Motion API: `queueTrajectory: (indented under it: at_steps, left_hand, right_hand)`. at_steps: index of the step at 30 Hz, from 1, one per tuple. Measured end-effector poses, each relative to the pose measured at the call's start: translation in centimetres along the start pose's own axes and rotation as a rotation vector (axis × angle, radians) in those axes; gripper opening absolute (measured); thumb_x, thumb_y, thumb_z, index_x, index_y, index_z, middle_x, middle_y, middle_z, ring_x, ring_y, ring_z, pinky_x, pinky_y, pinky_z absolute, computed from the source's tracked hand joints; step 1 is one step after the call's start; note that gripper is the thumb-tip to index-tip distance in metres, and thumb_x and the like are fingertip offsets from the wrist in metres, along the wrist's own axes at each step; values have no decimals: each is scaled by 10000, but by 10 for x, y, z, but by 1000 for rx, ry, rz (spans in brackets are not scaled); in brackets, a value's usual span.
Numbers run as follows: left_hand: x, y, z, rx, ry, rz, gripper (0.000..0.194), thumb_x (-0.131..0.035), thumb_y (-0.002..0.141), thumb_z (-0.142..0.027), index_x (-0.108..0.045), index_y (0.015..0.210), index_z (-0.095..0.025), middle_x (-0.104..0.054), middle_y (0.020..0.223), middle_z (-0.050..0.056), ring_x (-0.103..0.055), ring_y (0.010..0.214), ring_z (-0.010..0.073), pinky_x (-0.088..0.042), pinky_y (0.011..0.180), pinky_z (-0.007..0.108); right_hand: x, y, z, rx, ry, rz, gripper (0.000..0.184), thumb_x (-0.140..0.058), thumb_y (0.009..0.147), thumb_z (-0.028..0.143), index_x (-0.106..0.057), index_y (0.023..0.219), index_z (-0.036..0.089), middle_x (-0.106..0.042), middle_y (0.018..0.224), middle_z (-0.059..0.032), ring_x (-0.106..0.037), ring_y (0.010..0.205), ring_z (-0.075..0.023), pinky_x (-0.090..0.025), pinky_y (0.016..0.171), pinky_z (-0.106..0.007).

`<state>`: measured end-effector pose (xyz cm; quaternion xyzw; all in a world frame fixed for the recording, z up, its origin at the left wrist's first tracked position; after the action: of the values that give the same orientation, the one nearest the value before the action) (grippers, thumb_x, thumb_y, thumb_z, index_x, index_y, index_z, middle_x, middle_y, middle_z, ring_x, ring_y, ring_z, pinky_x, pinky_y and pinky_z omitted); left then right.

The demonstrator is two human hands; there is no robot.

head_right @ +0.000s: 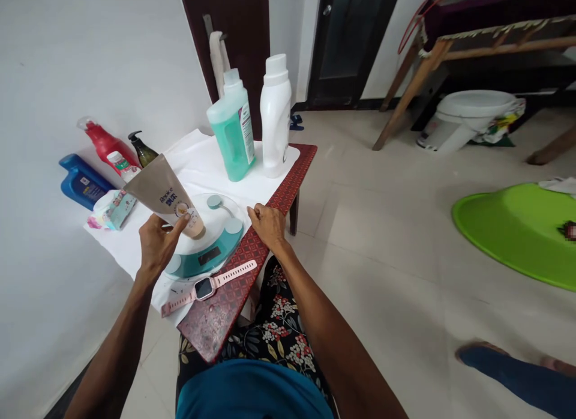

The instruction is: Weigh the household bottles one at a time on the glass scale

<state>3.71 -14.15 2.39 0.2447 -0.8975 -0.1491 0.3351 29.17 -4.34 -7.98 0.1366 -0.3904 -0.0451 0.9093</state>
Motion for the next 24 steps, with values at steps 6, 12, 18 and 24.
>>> queueTrajectory:
  at_steps: [6, 12, 18, 24]
  left_hand:
    - [-18, 11, -25, -2, -121, -77, 400, -833, 797, -508, -819, 1010, -170, -853, 1015, 122, -814, 902, 297, -692, 752, 407]
    - [-107, 65, -70, -168, -169, 104, 349, -836, 857, -468, -806, 1001, -152, -844, 1023, 119, -792, 890, 266, -628, 731, 342]
    - [-193, 115, -72, -102, 14, 151, 195, -806, 924, -335, -756, 1010, -168, -824, 1009, 120, -762, 933, 285, -563, 844, 370]
    - [-221, 127, -68, -22, 79, 167, 233, -779, 970, -313, -729, 1135, -156, -799, 1147, 191, -754, 1111, 329, -540, 960, 404]
  right_hand:
    - [0, 2, -3, -2, 53, -13, 450, -553, 1058, 465, -603, 677, 232, -636, 643, -28, -535, 631, -166, -243, 646, -316]
    - [1, 3, -4, 2, 73, -15, 451, -532, 1082, 418, -584, 673, 234, -628, 619, -23, -528, 601, -159, -241, 639, -318]
    - [1, 2, -5, 24, 67, -40, 443, -528, 1086, 397, -573, 675, 238, -646, 619, -22, -547, 601, -160, -244, 632, -310]
    - [-2, 2, -10, 40, 67, -42, 460, -511, 1081, 420, -559, 659, 242, -629, 599, -26, -521, 573, -159, -253, 632, -307]
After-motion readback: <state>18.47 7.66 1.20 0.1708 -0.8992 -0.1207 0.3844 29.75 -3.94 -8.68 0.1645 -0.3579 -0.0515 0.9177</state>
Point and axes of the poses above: each hand's wrist, its own y-axis towards the middle knuckle, its own x-axis out of the back of the hand, z = x × y, the point moved 3 cm from there along y, towards the middle knuckle
